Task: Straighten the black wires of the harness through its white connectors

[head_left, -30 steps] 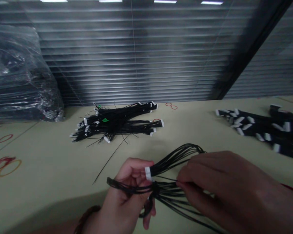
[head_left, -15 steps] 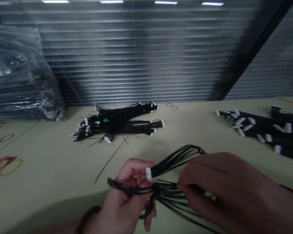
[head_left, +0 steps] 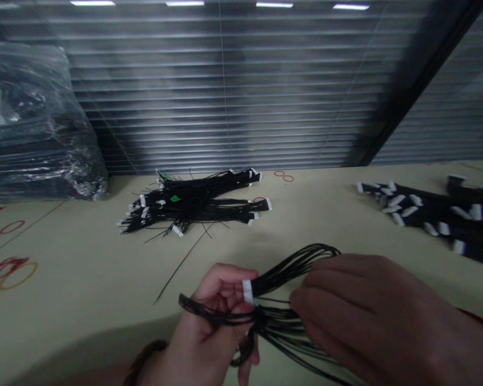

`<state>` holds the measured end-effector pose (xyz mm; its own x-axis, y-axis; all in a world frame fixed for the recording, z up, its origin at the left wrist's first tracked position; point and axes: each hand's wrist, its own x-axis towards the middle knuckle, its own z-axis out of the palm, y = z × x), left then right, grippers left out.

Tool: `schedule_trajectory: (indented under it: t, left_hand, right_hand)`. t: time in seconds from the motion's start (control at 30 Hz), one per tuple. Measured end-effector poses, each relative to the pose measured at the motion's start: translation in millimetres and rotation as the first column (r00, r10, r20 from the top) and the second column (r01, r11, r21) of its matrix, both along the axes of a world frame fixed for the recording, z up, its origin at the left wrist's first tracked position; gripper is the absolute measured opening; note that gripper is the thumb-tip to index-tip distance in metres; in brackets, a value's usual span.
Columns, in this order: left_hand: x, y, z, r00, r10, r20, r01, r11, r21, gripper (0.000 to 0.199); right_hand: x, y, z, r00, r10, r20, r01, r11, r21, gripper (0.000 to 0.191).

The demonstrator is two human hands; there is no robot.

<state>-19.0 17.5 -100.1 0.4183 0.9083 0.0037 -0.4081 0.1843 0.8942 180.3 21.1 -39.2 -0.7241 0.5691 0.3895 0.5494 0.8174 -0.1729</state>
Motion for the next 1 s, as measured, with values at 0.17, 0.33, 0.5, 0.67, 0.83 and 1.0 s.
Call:
schedule_trajectory:
  t: [0.17, 0.33, 0.5, 0.67, 0.83, 1.0]
  left_hand:
    - [2.7, -1.3, -0.2, 0.998, -0.049, -0.036, 0.047, 0.998, -0.036, 0.016]
    - [5.9, -1.5, 1.3, 0.996, -0.027, -0.08, 0.022, 0.998, -0.065, 0.018]
    - [6.2, 2.0, 3.1, 0.993, 0.053, -0.109, -0.061, 0.995, -0.074, 0.024]
    - [6.4, 3.0, 4.9, 0.99, 0.068, -0.124, -0.076, 0.995, -0.059, 0.021]
    - [6.5, 3.8, 5.5, 0.99, 0.067, -0.12, -0.075, 0.995, -0.06, 0.019]
    - [5.4, 4.4, 4.4, 0.988, 0.061, -0.143, -0.069, 0.996, -0.056, 0.021]
  right_hand:
    - [-7.9, -0.5, -6.8, 1.0, -0.021, -0.013, 0.021, 1.0, 0.01, 0.035]
    - [-15.1, 2.7, -13.1, 0.999, -0.026, -0.02, 0.027, 0.999, 0.034, 0.028]
    - [-12.9, -5.0, -8.5, 0.986, -0.159, -0.055, 0.165, 0.979, 0.117, 0.018]
    - [-11.6, -15.8, -17.8, 0.98, -0.145, 0.139, 0.166, 0.975, -0.149, 0.019]
    - [-20.8, -12.8, -24.5, 0.971, -0.216, 0.099, 0.23, 0.96, -0.161, 0.018]
    - [-23.7, -12.0, -22.0, 0.949, -0.308, 0.066, 0.315, 0.918, -0.241, 0.014]
